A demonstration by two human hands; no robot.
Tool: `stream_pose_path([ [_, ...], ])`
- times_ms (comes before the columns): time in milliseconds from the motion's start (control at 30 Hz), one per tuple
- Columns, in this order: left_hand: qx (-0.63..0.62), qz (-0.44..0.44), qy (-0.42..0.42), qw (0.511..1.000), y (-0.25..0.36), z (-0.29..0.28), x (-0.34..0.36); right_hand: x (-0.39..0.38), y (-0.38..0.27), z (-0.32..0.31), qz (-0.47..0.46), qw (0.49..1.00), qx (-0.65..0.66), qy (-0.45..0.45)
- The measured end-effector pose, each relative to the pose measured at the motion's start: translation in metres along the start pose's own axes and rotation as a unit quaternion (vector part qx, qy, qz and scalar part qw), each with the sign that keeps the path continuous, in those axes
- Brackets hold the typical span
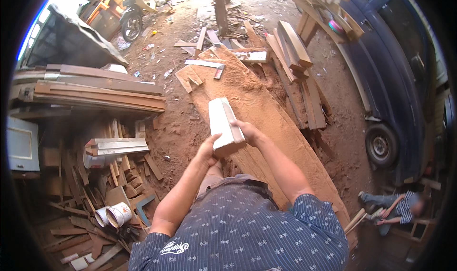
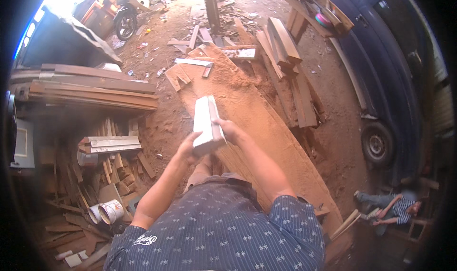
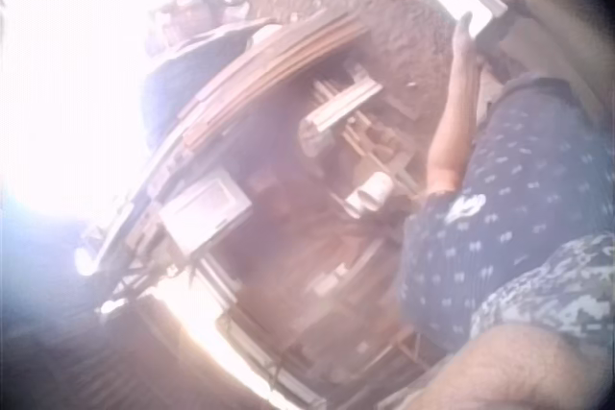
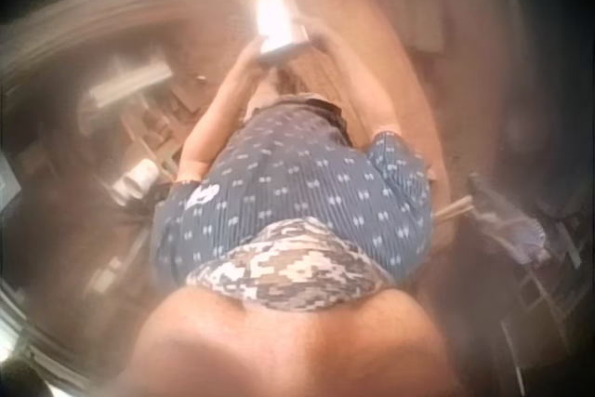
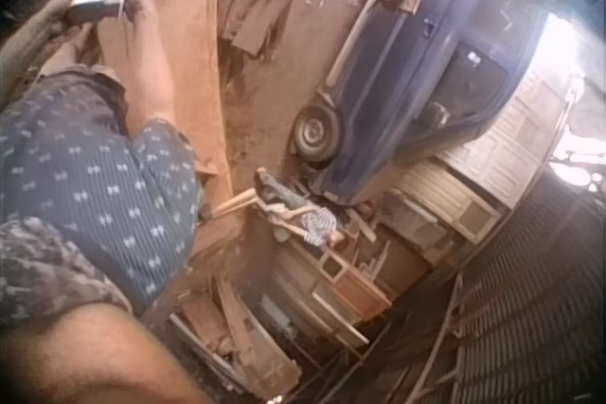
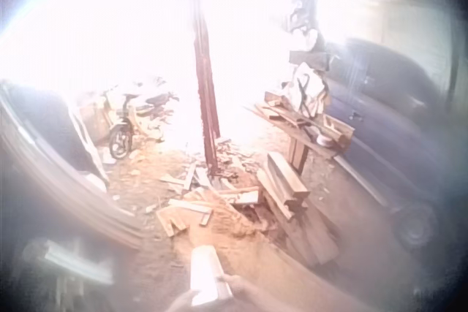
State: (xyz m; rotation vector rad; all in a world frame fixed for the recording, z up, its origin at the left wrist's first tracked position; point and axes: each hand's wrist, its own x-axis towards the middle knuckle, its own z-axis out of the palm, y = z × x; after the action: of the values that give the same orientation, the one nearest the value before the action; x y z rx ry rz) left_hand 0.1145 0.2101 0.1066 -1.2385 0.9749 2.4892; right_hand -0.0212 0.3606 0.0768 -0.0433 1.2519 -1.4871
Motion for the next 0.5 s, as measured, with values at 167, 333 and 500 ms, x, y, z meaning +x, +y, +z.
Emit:
stream_pose_path([
  [167,0.212,0.160,0.020,0.964,-0.059,-0.015,-0.002,0.008,0.044,-0.014,-0.074,0.909,-0.340,0.229],
  [333,0.426,0.274,0.127,0.853,-0.070,0.000,-0.017,0.027,0.032,0.029,-0.058,0.938,-0.307,0.152],
  [500,0.536,0.225,0.124,0.804,-0.010,0.021,-0.041,0.094,0.056,0.048,-0.132,0.904,-0.307,0.267],
])
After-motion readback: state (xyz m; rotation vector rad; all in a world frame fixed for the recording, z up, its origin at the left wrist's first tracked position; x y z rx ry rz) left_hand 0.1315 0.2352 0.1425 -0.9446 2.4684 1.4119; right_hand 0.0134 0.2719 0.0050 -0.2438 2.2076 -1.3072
